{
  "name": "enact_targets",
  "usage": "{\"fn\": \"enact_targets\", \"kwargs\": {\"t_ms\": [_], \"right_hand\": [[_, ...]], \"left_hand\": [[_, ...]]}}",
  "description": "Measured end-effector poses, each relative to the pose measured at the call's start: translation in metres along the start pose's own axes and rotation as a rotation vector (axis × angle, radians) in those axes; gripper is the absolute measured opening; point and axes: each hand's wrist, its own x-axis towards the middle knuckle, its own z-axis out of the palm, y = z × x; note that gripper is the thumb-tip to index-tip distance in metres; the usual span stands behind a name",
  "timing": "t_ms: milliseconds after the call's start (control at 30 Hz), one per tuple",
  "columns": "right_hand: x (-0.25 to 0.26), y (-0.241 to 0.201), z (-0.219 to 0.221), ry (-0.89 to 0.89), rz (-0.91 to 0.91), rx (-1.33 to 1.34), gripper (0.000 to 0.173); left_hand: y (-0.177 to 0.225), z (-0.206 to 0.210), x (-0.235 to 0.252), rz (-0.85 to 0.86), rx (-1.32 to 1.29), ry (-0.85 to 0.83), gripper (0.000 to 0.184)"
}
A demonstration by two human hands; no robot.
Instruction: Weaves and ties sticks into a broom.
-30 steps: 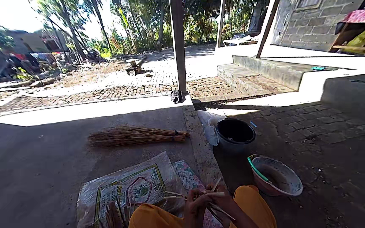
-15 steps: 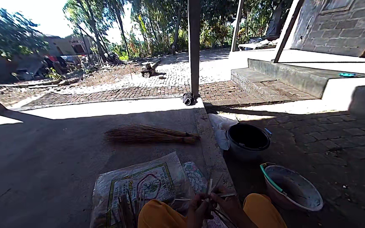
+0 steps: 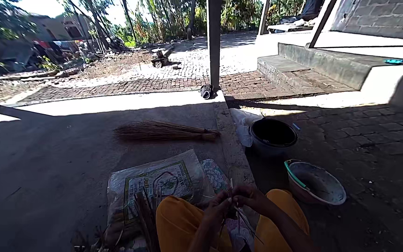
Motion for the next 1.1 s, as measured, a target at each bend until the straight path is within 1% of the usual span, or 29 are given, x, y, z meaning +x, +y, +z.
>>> {"fn": "enact_targets", "kwargs": {"t_ms": [133, 233, 333, 467, 567, 733, 900, 1000, 1100], "right_hand": [[0.000, -0.020, 0.003, 0.038, -0.033, -0.054, 0.016], [-0.002, -0.020, 0.006, 0.085, -0.008, -0.047, 0.017], [-0.002, -0.016, 0.006, 0.103, -0.017, -0.042, 0.015], [0.000, -0.012, 0.007, 0.135, -0.028, -0.037, 0.014], [0.001, -0.014, 0.009, 0.150, 0.013, -0.076, 0.016], [0.002, -0.016, 0.011, 0.190, 0.085, -0.098, 0.008], [-0.001, -0.017, 0.004, 0.151, 0.141, 0.022, 0.014], [-0.003, -0.015, 0.001, 0.095, 0.149, 0.004, 0.016], [-0.003, -0.016, 0.002, 0.102, 0.154, -0.012, 0.010]], "left_hand": [[0.014, 0.013, -0.006, -0.028, -0.045, -0.008, 0.016], [0.020, 0.019, -0.006, -0.048, -0.084, 0.036, 0.018], [0.023, 0.023, -0.006, -0.068, -0.102, 0.080, 0.018], [0.023, 0.024, -0.004, -0.090, -0.083, 0.123, 0.017], [0.021, 0.027, -0.003, -0.081, -0.030, 0.147, 0.014], [0.021, 0.029, -0.003, -0.080, 0.048, 0.160, 0.014], [0.020, 0.026, -0.004, -0.093, 0.003, 0.132, 0.014], [0.018, 0.024, -0.004, -0.088, 0.021, 0.133, 0.014], [0.018, 0.024, -0.004, -0.086, 0.057, 0.138, 0.013]]}}
